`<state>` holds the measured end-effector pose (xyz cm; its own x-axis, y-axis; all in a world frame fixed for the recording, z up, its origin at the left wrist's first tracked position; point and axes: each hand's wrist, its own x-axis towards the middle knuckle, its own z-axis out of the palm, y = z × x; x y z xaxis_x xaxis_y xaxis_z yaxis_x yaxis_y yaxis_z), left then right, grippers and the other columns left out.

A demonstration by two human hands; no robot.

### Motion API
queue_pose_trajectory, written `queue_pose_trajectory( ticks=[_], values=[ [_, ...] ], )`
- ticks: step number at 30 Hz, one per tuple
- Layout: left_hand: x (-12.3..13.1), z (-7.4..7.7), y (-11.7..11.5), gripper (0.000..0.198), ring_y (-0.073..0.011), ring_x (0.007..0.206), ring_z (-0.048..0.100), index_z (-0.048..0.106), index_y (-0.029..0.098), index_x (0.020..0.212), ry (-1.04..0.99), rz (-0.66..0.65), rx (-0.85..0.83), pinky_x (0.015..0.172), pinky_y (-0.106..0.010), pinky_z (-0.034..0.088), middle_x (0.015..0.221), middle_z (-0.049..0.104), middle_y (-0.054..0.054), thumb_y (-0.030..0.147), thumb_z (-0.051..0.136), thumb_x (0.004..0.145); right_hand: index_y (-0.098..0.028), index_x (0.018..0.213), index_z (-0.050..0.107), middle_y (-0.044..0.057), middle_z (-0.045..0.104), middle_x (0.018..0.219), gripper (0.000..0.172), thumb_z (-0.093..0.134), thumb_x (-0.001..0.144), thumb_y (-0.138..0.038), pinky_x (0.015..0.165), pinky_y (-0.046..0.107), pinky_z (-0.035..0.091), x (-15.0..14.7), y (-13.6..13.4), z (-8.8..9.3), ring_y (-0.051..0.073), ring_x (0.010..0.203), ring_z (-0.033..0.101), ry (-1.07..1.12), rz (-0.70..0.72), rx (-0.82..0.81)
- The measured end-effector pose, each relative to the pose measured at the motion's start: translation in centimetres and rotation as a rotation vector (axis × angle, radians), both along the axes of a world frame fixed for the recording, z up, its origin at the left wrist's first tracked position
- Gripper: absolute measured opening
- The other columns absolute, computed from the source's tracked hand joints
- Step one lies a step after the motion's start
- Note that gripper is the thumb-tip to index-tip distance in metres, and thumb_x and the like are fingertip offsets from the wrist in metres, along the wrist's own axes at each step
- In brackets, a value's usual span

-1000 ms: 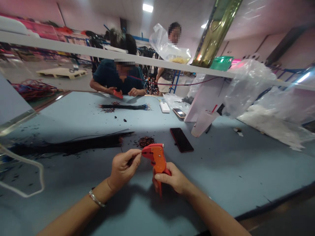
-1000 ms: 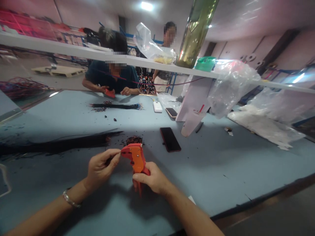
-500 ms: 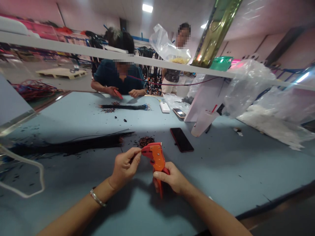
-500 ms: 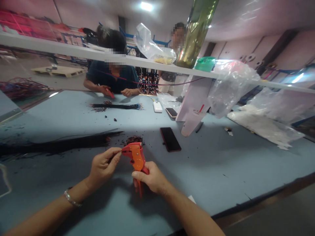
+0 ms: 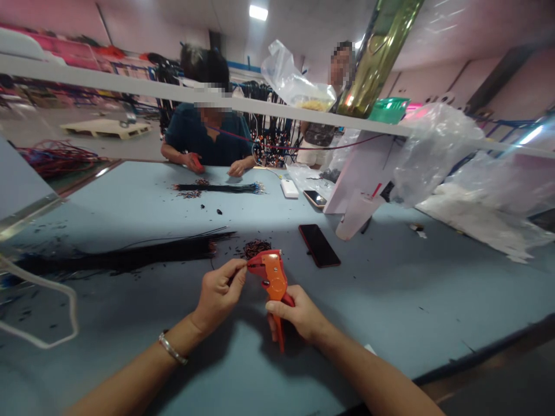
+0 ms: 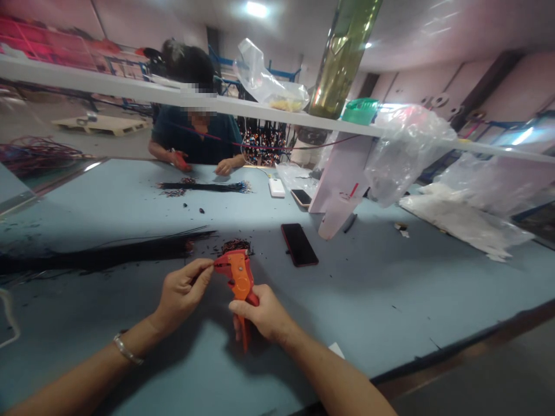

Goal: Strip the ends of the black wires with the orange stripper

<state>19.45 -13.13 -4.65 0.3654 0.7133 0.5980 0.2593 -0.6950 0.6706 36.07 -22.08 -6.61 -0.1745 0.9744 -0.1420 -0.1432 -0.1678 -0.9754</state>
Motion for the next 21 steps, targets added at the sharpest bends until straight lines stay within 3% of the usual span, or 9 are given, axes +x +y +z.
queue_pose_trajectory(
  ticks=[4,9,21],
  values=[
    [0.01,-0.32,0.01,0.018,-0.0076,0.050,0.051,0.065,0.013,0.080,-0.003,0.029,-0.019,0.050,-0.014,0.040,0.060,0.060,0.002,0.023,0.051,0.085,-0.015,0.060,0.052,0.000,0.057,0.047,0.037,0.067,0.073,-0.046,0.037,0.020,0.043,-0.08,0.04,0.20,0.011,0.038,0.054,-0.001,-0.005,-0.016],
    [0.21,-0.89,0.27,0.021,-0.0091,0.052,0.050,0.065,0.014,0.078,0.012,0.060,-0.085,0.052,-0.016,0.041,0.060,0.060,0.001,0.027,0.050,0.085,-0.017,0.054,0.048,-0.003,0.048,0.036,0.042,0.065,0.074,-0.050,0.027,0.017,0.032,-0.34,0.29,0.22,0.008,0.027,0.042,-0.037,-0.093,-0.042],
    [0.20,-0.98,0.91,0.022,-0.0087,0.049,0.046,0.064,0.015,0.073,0.015,0.170,-0.116,0.049,-0.016,0.038,0.056,0.056,0.003,0.031,0.051,0.082,-0.013,0.077,0.056,0.003,0.062,0.060,0.036,0.070,0.071,-0.046,0.045,0.026,0.049,0.32,0.30,0.26,0.017,0.049,0.061,0.160,-0.090,-0.060]
  ],
)
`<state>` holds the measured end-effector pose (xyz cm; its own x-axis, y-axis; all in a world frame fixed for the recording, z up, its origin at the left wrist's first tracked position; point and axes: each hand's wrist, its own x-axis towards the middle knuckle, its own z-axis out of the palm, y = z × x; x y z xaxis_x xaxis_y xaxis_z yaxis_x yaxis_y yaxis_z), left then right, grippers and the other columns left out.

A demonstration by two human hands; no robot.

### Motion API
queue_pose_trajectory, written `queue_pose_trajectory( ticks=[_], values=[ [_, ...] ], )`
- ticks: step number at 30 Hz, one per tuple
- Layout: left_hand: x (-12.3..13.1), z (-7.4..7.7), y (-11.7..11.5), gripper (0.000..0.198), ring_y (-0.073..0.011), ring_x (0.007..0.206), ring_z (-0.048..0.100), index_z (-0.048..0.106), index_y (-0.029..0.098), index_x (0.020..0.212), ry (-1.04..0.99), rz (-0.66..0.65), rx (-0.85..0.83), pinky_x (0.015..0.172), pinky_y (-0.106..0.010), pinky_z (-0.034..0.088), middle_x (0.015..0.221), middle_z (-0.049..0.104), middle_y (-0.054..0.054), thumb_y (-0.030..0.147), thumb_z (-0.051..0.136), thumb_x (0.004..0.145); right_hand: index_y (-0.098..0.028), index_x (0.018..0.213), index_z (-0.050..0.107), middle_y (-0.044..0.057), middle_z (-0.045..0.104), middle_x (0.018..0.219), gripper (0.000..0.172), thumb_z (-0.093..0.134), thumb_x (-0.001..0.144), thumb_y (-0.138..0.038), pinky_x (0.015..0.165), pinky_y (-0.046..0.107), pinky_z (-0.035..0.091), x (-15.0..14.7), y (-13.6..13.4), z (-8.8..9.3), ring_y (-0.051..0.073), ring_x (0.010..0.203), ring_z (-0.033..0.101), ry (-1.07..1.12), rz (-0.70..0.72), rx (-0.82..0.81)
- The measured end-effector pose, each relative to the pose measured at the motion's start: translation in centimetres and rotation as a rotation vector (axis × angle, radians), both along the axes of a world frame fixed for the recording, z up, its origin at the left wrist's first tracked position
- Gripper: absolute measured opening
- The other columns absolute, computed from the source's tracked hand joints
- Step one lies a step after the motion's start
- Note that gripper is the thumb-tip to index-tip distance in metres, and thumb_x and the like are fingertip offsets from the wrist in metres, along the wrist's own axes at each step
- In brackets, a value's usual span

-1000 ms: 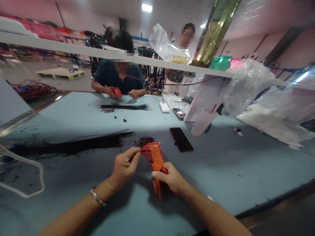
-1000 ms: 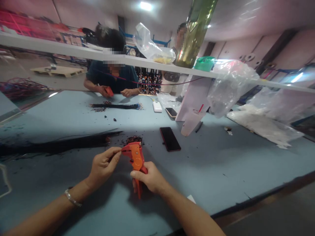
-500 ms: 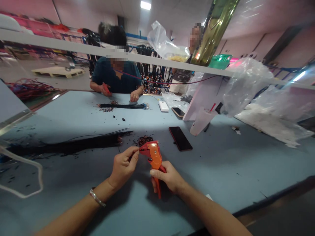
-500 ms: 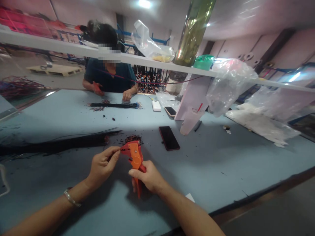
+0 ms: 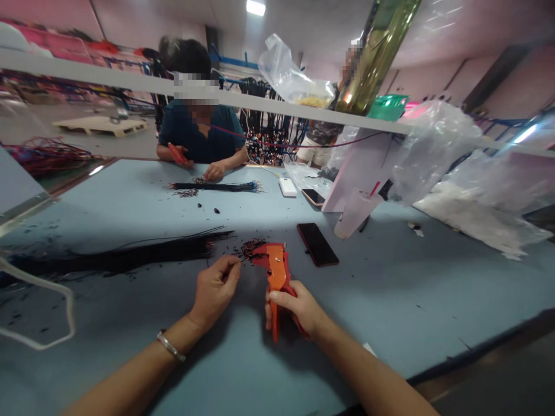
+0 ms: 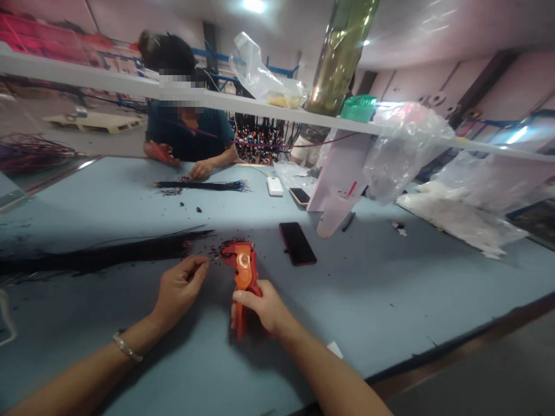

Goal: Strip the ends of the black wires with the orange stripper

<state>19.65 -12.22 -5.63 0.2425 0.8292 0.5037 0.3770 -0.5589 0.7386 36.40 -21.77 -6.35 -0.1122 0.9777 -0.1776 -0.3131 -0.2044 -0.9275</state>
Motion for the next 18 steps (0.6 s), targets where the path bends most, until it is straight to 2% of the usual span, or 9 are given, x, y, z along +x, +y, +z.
queue_pose_trajectory(
  ticks=[4,6,13,15,18],
  values=[
    [0.0,0.1,0.0,0.023,-0.0087,0.048,0.046,0.064,0.015,0.068,0.005,0.002,-0.014,0.049,-0.016,0.038,0.055,0.056,0.003,0.030,0.051,0.080,-0.013,0.088,0.057,0.006,0.065,0.074,0.035,0.070,0.074,-0.042,0.061,0.032,0.053,0.7,-0.1,1.0,0.018,0.065,0.064,-0.041,0.020,0.088],
    [0.1,0.2,-0.1,0.023,-0.0086,0.049,0.046,0.063,0.016,0.067,0.005,0.003,-0.014,0.049,-0.016,0.038,0.055,0.056,0.003,0.029,0.051,0.080,-0.013,0.088,0.057,0.006,0.064,0.076,0.033,0.069,0.075,-0.041,0.065,0.032,0.052,1.0,-0.2,1.5,0.018,0.068,0.063,-0.106,0.051,0.125],
    [0.3,1.0,-1.1,0.021,-0.0076,0.047,0.042,0.062,0.016,0.066,-0.007,0.099,-0.004,0.048,-0.016,0.036,0.053,0.051,0.005,0.029,0.053,0.079,-0.015,0.089,0.055,0.004,0.062,0.075,0.027,0.063,0.077,-0.037,0.063,0.030,0.048,1.1,-0.3,2.3,0.017,0.066,0.058,-0.236,0.063,0.139],
    [0.5,1.4,-1.4,0.021,-0.0078,0.048,0.042,0.061,0.016,0.066,-0.008,0.072,-0.046,0.047,-0.016,0.035,0.054,0.051,0.004,0.030,0.054,0.079,-0.016,0.086,0.055,0.003,0.060,0.073,0.021,0.060,0.079,-0.035,0.061,0.027,0.046,0.9,-0.4,2.5,0.015,0.062,0.055,-0.343,0.031,0.185],
    [0.9,1.9,-2.0,0.023,-0.0088,0.049,0.043,0.062,0.016,0.067,-0.024,-0.040,-0.153,0.046,-0.017,0.035,0.054,0.051,0.004,0.034,0.054,0.080,-0.017,0.080,0.054,0.000,0.057,0.068,0.011,0.055,0.080,-0.028,0.058,0.024,0.040,0.6,-0.7,2.8,0.013,0.059,0.050,-0.613,-0.049,0.296]
  ],
)
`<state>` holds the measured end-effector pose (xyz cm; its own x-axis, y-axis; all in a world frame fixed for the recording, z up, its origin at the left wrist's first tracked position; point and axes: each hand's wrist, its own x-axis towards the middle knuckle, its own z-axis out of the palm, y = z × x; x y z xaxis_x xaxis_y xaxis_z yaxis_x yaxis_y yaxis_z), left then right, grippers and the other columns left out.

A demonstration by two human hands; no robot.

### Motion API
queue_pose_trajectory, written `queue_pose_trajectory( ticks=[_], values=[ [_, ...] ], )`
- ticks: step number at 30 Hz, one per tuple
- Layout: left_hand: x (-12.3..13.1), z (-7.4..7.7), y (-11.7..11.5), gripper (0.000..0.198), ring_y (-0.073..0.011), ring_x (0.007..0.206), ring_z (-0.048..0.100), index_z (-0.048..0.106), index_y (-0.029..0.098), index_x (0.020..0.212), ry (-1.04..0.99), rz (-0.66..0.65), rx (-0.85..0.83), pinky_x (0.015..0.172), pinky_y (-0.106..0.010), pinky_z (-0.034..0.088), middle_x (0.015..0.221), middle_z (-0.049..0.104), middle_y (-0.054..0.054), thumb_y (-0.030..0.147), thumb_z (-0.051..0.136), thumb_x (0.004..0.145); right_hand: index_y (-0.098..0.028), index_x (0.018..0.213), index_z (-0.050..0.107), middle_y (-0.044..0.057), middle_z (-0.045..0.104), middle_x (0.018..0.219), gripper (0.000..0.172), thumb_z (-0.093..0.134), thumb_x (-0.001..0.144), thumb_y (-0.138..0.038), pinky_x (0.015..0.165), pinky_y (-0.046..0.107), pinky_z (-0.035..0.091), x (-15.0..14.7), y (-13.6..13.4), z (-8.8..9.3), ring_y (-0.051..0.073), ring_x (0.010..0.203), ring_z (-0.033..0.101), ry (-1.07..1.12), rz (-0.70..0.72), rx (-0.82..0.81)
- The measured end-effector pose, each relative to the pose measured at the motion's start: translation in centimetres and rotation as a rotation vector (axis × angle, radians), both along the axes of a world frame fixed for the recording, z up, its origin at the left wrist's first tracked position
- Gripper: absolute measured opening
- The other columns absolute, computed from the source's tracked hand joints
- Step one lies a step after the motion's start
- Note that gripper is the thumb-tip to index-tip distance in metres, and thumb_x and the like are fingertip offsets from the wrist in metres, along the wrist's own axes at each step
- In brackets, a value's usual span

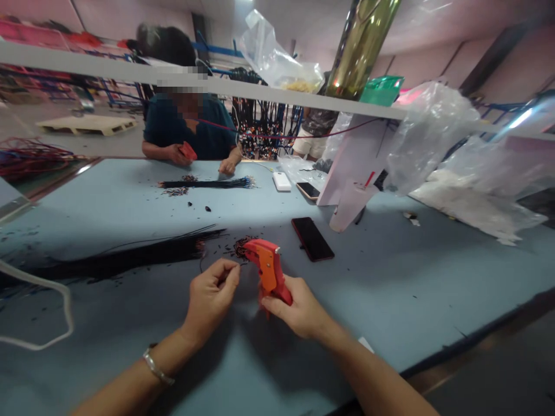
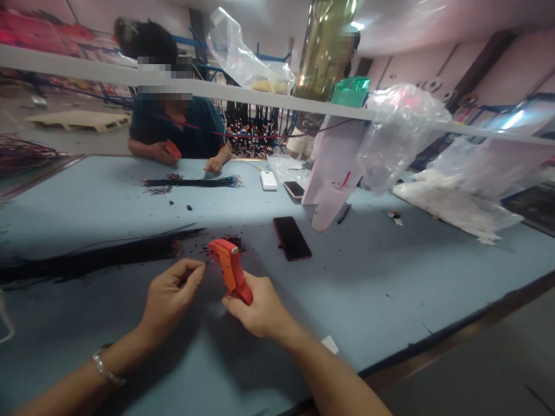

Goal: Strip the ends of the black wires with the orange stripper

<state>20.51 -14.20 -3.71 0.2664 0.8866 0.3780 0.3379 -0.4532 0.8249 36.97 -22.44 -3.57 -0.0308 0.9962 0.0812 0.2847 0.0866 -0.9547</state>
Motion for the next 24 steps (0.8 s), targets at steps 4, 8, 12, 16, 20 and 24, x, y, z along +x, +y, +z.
queue_pose_trajectory(
  ticks=[4,8,12,16,20,24],
  values=[
    [0.3,0.3,-0.4,0.025,-0.0118,0.055,0.050,0.064,0.015,0.070,-0.100,-0.129,-0.137,0.051,-0.019,0.041,0.060,0.059,0.000,0.038,0.056,0.078,-0.018,0.087,0.056,0.001,0.059,0.072,0.012,0.051,0.077,-0.023,0.060,0.025,0.040,-0.6,-0.3,0.0,0.014,0.061,0.051,-0.336,-0.104,0.212],
    [0.4,-0.1,-0.5,0.018,-0.0130,0.059,0.054,0.062,0.015,0.066,-0.235,-0.191,-0.229,0.056,-0.021,0.046,0.063,0.062,0.000,0.033,0.064,0.069,-0.015,0.097,0.057,0.008,0.064,0.086,0.029,0.050,0.070,-0.022,0.069,0.032,0.042,-0.9,-0.1,-0.6,0.021,0.074,0.056,-0.680,-0.160,0.328],
    [0.4,-0.8,-0.5,0.011,-0.0123,0.060,0.055,0.062,0.016,0.069,-0.268,-0.188,-0.270,0.059,-0.021,0.048,0.065,0.064,0.001,0.026,0.065,0.068,-0.014,0.098,0.057,0.010,0.063,0.088,0.031,0.051,0.070,-0.024,0.070,0.034,0.042,-0.9,0.4,-1.2,0.023,0.076,0.056,-0.855,-0.182,0.330],
    [0.6,-0.8,-0.4,0.015,-0.0118,0.057,0.056,0.061,0.016,0.071,-0.280,-0.205,-0.278,0.059,-0.021,0.049,0.064,0.065,0.001,0.030,0.066,0.069,-0.014,0.100,0.056,0.010,0.063,0.089,0.031,0.051,0.071,-0.025,0.072,0.034,0.042,-0.8,0.7,-1.6,0.023,0.077,0.056,-0.879,-0.192,0.345],
    [0.7,-0.3,-0.4,0.018,-0.0119,0.055,0.055,0.061,0.016,0.067,-0.246,-0.183,-0.251,0.058,-0.022,0.049,0.061,0.064,0.001,0.033,0.066,0.068,-0.014,0.101,0.056,0.011,0.063,0.090,0.032,0.052,0.071,-0.024,0.073,0.035,0.043,-0.7,0.9,-1.8,0.024,0.078,0.057,-0.906,-0.205,0.359],
    [0.6,-0.2,-0.3,0.020,-0.0149,0.060,0.059,0.064,0.016,0.067,-0.232,-0.165,-0.254,0.060,-0.024,0.051,0.063,0.067,-0.001,0.036,0.065,0.068,-0.014,0.100,0.056,0.011,0.063,0.090,0.031,0.052,0.071,-0.023,0.073,0.035,0.043,-0.7,1.1,-1.8,0.024,0.079,0.056,-0.915,-0.216,0.362]
  ],
)
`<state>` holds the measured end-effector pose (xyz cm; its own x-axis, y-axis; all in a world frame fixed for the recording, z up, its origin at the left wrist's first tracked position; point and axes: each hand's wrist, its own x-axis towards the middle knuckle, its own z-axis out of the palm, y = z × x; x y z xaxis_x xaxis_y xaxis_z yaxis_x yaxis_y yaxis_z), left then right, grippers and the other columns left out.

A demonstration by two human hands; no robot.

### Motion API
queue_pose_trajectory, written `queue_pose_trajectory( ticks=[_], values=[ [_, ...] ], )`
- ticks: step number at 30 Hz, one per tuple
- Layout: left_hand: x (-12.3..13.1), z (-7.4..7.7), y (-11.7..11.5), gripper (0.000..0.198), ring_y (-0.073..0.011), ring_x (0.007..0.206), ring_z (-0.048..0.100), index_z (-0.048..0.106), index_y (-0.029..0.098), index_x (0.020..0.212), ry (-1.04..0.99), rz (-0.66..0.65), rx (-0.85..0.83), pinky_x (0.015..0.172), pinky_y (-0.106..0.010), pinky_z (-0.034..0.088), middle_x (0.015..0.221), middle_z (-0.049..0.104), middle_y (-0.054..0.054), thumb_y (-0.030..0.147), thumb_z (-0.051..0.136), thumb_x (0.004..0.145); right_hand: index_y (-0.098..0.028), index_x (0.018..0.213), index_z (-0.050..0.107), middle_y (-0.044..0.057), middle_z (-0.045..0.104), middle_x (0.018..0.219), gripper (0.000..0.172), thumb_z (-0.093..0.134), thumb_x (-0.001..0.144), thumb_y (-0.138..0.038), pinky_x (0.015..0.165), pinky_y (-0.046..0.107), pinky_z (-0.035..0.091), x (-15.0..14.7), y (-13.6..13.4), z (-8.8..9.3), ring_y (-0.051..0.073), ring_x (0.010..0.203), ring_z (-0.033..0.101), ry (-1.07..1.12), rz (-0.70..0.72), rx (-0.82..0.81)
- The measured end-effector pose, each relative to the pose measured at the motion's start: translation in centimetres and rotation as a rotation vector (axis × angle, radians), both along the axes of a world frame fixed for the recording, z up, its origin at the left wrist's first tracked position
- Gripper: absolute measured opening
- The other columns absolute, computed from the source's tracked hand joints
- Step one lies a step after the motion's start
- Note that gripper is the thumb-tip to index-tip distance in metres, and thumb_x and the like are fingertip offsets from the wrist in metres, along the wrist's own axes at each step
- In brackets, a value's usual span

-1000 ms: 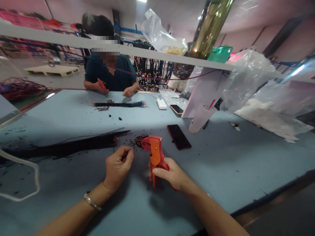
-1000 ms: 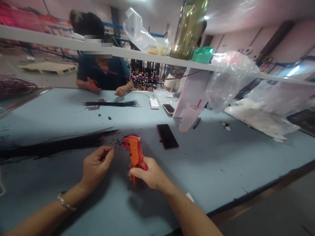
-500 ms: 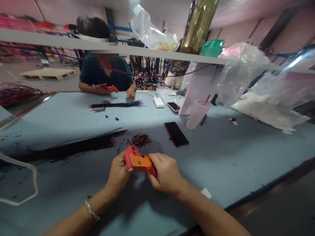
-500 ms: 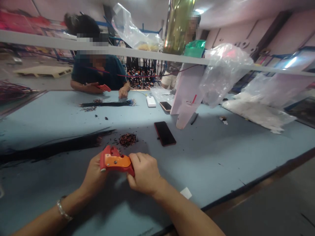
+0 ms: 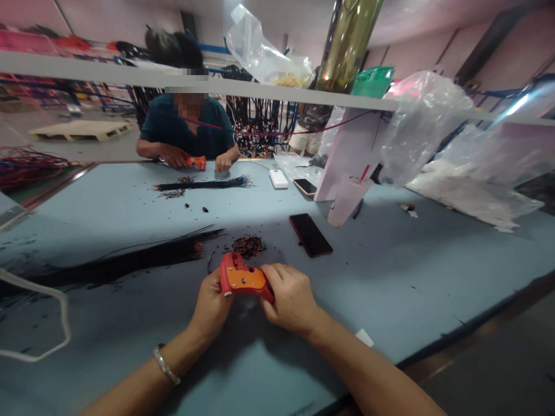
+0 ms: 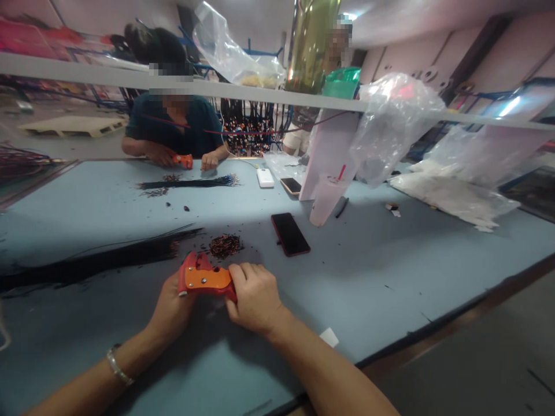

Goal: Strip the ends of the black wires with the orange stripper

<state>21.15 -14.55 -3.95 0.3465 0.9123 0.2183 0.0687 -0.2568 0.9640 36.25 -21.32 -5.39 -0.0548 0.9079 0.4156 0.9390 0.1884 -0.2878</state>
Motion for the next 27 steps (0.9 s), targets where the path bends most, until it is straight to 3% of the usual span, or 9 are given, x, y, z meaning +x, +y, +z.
queue_pose_trajectory(
  ticks=[14,20,27],
  values=[
    [-0.1,-1.0,1.0,0.029,-0.0196,0.069,0.063,0.067,0.015,0.067,-0.026,-0.031,-0.026,0.070,-0.030,0.052,0.070,0.071,-0.005,0.044,0.067,0.069,-0.016,0.094,0.055,0.009,0.063,0.085,0.022,0.053,0.074,-0.024,0.067,0.031,0.042,-0.3,1.3,0.3,0.022,0.074,0.059,-0.113,-0.065,-0.099],
    [-0.1,-1.8,1.7,0.040,-0.0166,0.061,0.057,0.067,0.013,0.066,-0.033,-0.005,-0.101,0.062,-0.026,0.048,0.063,0.068,-0.004,0.053,0.069,0.066,-0.016,0.092,0.056,0.009,0.066,0.080,0.018,0.053,0.079,-0.027,0.062,0.029,0.041,-0.4,2.0,0.6,0.021,0.070,0.063,-0.179,-0.088,-0.159],
    [-0.1,-2.5,2.4,0.041,-0.0135,0.057,0.053,0.066,0.014,0.065,-0.168,-0.078,-0.232,0.056,-0.023,0.044,0.058,0.062,0.000,0.054,0.075,0.060,-0.016,0.094,0.059,0.009,0.069,0.082,0.020,0.053,0.080,-0.028,0.060,0.029,0.041,-0.2,2.7,0.4,0.023,0.072,0.066,-0.182,-0.074,-0.156]
  ],
)
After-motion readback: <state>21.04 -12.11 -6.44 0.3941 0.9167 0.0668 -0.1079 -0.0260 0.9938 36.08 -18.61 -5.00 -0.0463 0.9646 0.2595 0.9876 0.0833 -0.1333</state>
